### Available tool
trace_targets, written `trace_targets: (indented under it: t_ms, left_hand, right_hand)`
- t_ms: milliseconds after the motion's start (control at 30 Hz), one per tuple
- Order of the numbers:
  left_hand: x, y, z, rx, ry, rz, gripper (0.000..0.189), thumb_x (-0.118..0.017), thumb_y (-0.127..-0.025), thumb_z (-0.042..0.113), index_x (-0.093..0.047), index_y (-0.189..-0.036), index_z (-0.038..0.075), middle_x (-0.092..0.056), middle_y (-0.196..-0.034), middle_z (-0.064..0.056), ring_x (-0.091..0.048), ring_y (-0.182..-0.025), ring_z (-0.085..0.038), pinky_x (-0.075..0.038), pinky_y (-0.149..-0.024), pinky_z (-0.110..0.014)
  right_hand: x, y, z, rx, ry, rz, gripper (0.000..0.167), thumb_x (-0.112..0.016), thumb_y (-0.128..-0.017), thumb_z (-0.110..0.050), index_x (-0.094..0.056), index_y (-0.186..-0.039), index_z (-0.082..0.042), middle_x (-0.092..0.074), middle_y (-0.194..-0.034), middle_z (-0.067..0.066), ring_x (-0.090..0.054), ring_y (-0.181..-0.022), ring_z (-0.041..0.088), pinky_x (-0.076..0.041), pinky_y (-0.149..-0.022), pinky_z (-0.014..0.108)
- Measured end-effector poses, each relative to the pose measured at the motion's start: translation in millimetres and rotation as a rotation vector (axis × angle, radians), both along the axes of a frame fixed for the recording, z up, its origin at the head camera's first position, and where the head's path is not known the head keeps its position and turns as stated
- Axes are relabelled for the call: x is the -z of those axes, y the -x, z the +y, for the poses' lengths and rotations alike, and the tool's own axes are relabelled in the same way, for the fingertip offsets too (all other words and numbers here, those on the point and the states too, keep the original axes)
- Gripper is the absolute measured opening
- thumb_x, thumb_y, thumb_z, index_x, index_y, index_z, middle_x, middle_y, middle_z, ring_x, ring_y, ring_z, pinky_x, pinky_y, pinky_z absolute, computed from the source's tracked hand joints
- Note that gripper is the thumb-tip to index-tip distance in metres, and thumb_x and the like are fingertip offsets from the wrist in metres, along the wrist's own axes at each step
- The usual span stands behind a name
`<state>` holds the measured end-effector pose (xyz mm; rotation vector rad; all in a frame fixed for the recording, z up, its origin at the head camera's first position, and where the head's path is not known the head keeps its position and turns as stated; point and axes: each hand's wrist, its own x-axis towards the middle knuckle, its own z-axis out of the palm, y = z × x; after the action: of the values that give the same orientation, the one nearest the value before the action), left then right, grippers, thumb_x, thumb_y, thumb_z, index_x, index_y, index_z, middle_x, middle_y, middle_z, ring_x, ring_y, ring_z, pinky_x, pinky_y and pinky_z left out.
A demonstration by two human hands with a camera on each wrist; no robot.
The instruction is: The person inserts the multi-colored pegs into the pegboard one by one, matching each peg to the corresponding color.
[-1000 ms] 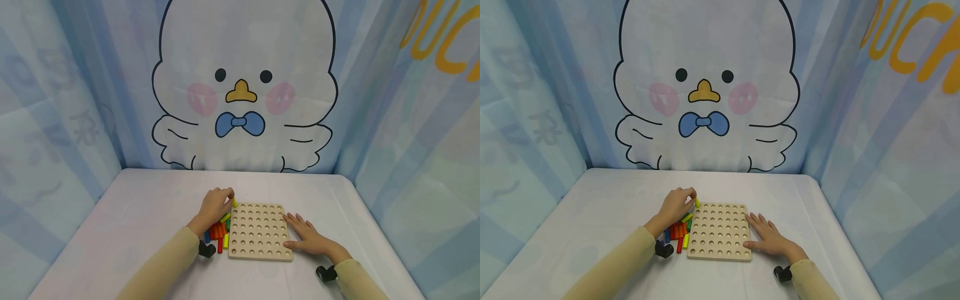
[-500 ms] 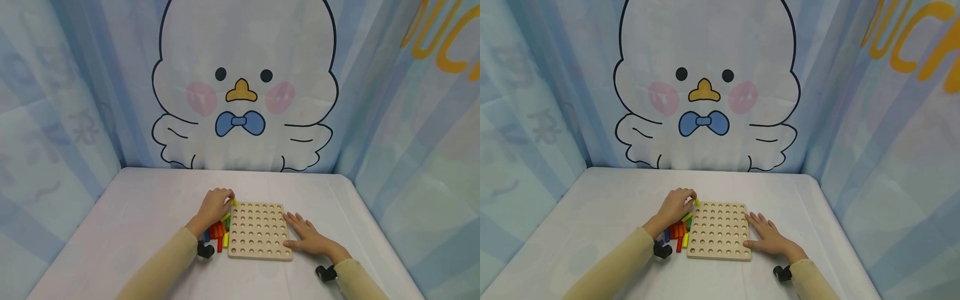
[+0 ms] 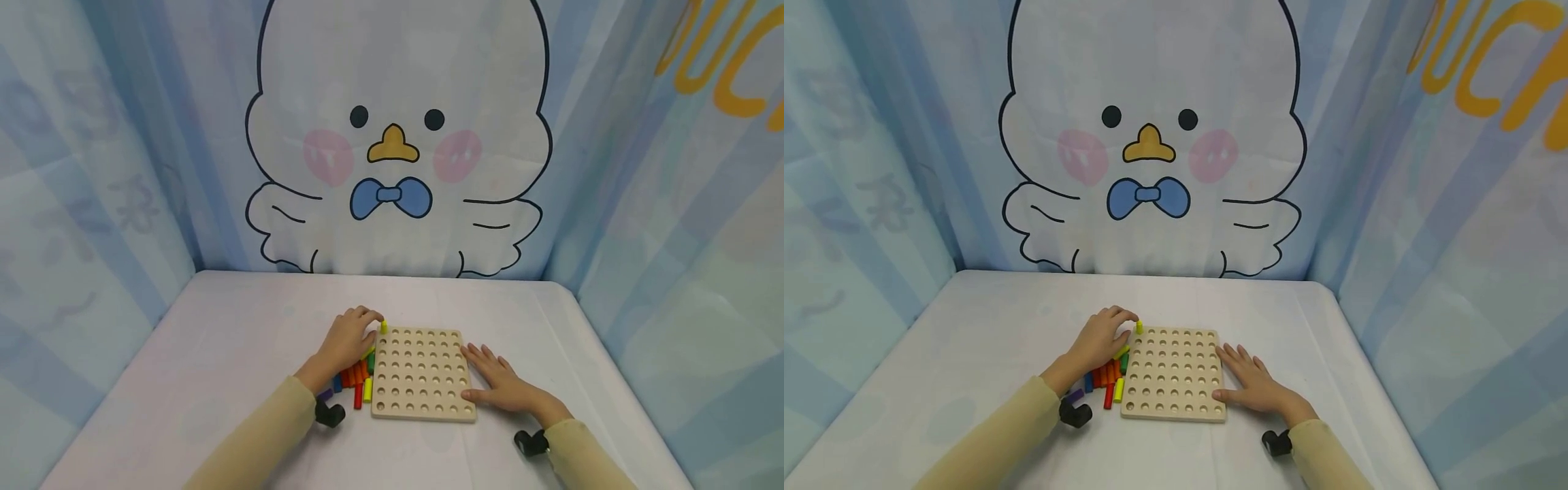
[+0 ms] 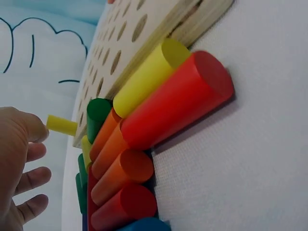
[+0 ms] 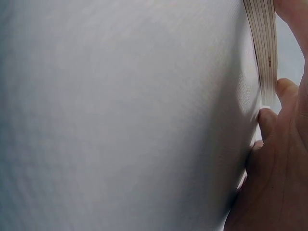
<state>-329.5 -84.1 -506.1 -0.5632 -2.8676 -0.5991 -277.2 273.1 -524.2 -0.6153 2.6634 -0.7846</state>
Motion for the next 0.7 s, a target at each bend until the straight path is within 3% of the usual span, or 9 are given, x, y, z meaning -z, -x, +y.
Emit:
trace_targets:
  t_ms: [133,300,700]
  left_hand:
    - [-3.8,-3.1,-1.4,-0.029,0.015,-0.044,0.029,-0.069,-0.099,0.024,-0.067,-0.128,0.021,-0.065,-0.13,-0.006,-0.06,-0.121,-0.028,-0.049,-0.105,-0.048]
    - [-7.1,-8.3,-3.8,-0.063,0.103,-0.108,0.03,-0.071,-0.097,0.027,-0.067,-0.125,0.018,-0.066,-0.124,-0.007,-0.059,-0.114,-0.027,-0.049,-0.101,-0.048]
    - [-5.5,-12.4,-8.7,-0.057,0.188,-0.205,0.027,-0.07,-0.097,0.037,-0.069,-0.117,0.019,-0.065,-0.121,-0.008,-0.055,-0.111,-0.029,-0.047,-0.101,-0.051]
  right_hand:
    - [0.6,1.2,0.1,-0.011,0.0,0.01,0.095,-0.069,-0.094,-0.051,-0.021,-0.165,-0.009,-0.013,-0.171,0.024,0.002,-0.156,0.052,0.002,-0.119,0.072]
    - [-0.7,1.1,-0.5,-0.005,-0.015,0.002,0.096,-0.069,-0.094,-0.052,-0.02,-0.165,-0.009,-0.012,-0.171,0.023,0.002,-0.157,0.051,0.002,-0.119,0.071]
    - [-2.6,0.2,-2.3,-0.002,-0.02,-0.006,0.095,-0.068,-0.095,-0.052,-0.02,-0.165,-0.01,-0.012,-0.172,0.021,0.002,-0.157,0.049,0.003,-0.12,0.07]
